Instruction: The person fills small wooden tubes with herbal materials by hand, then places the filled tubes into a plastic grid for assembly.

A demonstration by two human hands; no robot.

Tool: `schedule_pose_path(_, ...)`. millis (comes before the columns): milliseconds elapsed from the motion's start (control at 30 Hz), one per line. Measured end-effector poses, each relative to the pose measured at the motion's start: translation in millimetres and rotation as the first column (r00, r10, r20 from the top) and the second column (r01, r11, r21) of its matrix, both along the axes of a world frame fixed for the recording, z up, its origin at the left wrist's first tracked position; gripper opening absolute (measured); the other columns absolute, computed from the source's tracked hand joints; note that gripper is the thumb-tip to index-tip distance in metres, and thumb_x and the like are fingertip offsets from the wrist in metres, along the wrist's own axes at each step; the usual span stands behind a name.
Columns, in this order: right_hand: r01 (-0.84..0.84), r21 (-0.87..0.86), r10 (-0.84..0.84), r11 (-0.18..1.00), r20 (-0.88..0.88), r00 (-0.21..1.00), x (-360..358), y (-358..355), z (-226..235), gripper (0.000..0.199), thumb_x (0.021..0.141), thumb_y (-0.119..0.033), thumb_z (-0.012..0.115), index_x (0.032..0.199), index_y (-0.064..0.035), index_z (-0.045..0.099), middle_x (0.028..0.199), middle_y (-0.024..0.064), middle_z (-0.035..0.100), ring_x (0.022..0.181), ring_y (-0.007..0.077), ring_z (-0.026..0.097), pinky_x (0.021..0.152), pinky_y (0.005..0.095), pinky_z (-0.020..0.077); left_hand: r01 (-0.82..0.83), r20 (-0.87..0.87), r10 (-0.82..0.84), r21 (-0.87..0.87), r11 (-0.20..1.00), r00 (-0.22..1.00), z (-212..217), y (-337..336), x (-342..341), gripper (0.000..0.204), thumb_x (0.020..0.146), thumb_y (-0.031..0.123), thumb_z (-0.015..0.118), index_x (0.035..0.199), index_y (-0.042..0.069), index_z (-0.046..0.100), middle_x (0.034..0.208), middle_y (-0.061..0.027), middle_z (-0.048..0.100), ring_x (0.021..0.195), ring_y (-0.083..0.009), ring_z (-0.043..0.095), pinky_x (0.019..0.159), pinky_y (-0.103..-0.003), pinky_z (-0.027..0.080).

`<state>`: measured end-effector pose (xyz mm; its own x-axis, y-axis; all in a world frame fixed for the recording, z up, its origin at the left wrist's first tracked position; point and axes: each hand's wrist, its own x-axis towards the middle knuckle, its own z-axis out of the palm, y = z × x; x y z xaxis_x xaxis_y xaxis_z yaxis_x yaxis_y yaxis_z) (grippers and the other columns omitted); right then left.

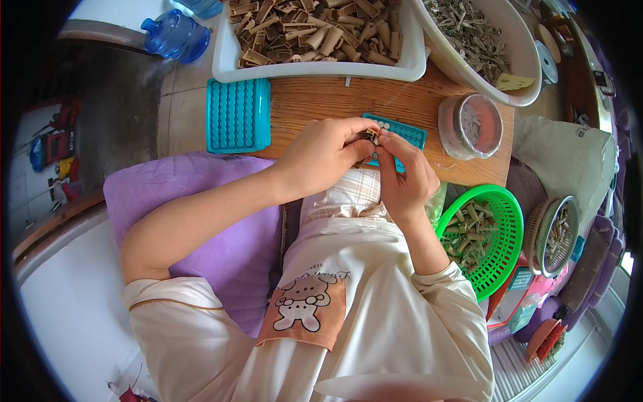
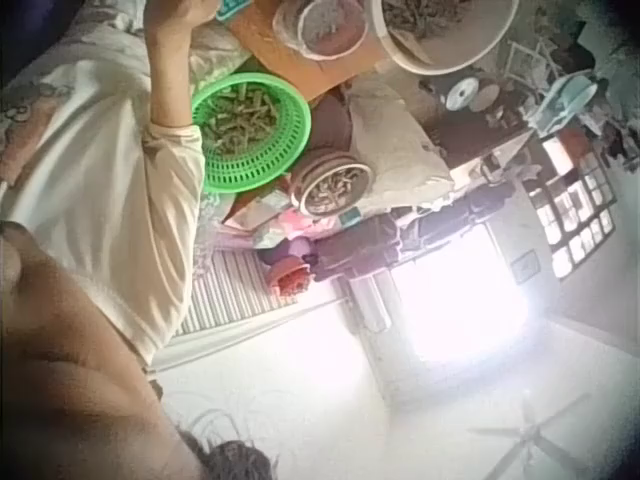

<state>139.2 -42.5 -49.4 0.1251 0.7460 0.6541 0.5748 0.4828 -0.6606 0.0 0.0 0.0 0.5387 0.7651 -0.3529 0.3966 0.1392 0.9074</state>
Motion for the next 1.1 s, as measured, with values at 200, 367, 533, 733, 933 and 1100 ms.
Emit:
schedule_pose_path(200, -0.186, -0.46, 0.227, 0.868, 0.035, 0.973, 14.2, 8.5, 34.1, 0.02, 0.064, 0.005, 0.059, 0.083, -0.002, 0.054, 0.069, 0.0091, 0.057, 0.063, 0.0245, 0.057, 0.056, 0.0289, 0.0473, 0.078, -0.203, -0.045, 0.159, 0.984, 0.978, -1.3, -1.3, -1.7, 0.024, 0.077, 0.012, 0.053, 0.1, 0.004, 0.054, 0.072, -0.0138, 0.06, 0.065, -0.0247, 0.059, 0.059, -0.034, 0.045)
schedule_pose_path(367, -0.429, -0.75, 0.585, 0.503, -0.069, 0.808, 28.8, 37.9, 55.8, 0.037, 0.059, 0.001, 0.062, 0.094, -0.0027, 0.049, 0.076, 0.0117, 0.055, 0.077, 0.0285, 0.055, 0.069, 0.0336, 0.0452, 0.259, -0.214, -0.208, 0.248, 0.934, 0.955, -0.2, -6.1, -1.5, 0.019, 0.077, 0.011, 0.051, 0.093, 0.002, 0.056, 0.07, -0.0198, 0.056, 0.065, -0.0346, 0.056, 0.06, -0.041, 0.043)
schedule_pose_path(533, -0.722, -0.682, 0.83, 0.117, -0.332, 0.448, 42.2, 98.9, 49.9, 0.041, 0.064, -0.012, 0.066, 0.101, -0.001, 0.053, 0.09, 0.0097, 0.056, 0.079, 0.0176, 0.055, 0.068, 0.0266, 0.0449, 0.172, 0.081, -0.178, 0.077, 0.982, 0.981, -8.3, -8.5, -3.1, 0.022, 0.075, 0.013, 0.053, 0.092, -0.001, 0.055, 0.071, -0.0173, 0.058, 0.066, -0.0262, 0.058, 0.06, -0.034, 0.045)
schedule_pose_path(733, -0.049, -0.31, 0.177, 0.949, 0.399, 0.9, 22.7, 210.0, -9.5, 0.03, 0.071, -0.017, 0.061, 0.099, -0.0098, 0.053, 0.089, 0.0086, 0.057, 0.076, 0.0229, 0.058, 0.065, 0.0325, 0.0473, 0.068, 0.184, -0.016, -0.281, 0.957, 0.983, -5.2, 8.7, 1.7, 0.022, 0.081, 0.005, 0.044, 0.101, -0.003, 0.049, 0.083, -0.0065, 0.056, 0.075, -0.0084, 0.054, 0.067, -0.021, 0.043)
schedule_pose_path(933, 0.103, -0.234, 0.115, 0.967, 0.758, 0.642, -2.0, 240.2, -25.0, 0.028, 0.075, -0.015, 0.055, 0.101, -0.0119, 0.048, 0.092, 0.0097, 0.054, 0.08, 0.0306, 0.056, 0.065, 0.0384, 0.0473, -0.017, 0.186, 0.055, -0.201, 0.979, 0.981, -10.7, 10.0, -4.4, 0.024, 0.081, 0.004, 0.046, 0.104, -0.001, 0.048, 0.084, -0.0049, 0.056, 0.076, -0.0088, 0.055, 0.068, -0.022, 0.044)
schedule_pose_path(1100, -0.011, -0.076, 0.055, 0.997, 0.603, 0.796, 17.9, 226.1, -7.6, 0.028, 0.074, -0.017, 0.055, 0.102, -0.0129, 0.054, 0.088, 0.0087, 0.056, 0.077, 0.0265, 0.058, 0.065, 0.035, 0.0472, -0.035, 0.24, 0.092, -0.23, 0.972, 0.966, -9.3, 13.7, -2.2, 0.028, 0.081, 0.002, 0.047, 0.108, 0.001, 0.045, 0.09, -0.0055, 0.054, 0.08, -0.0101, 0.055, 0.071, -0.023, 0.045)
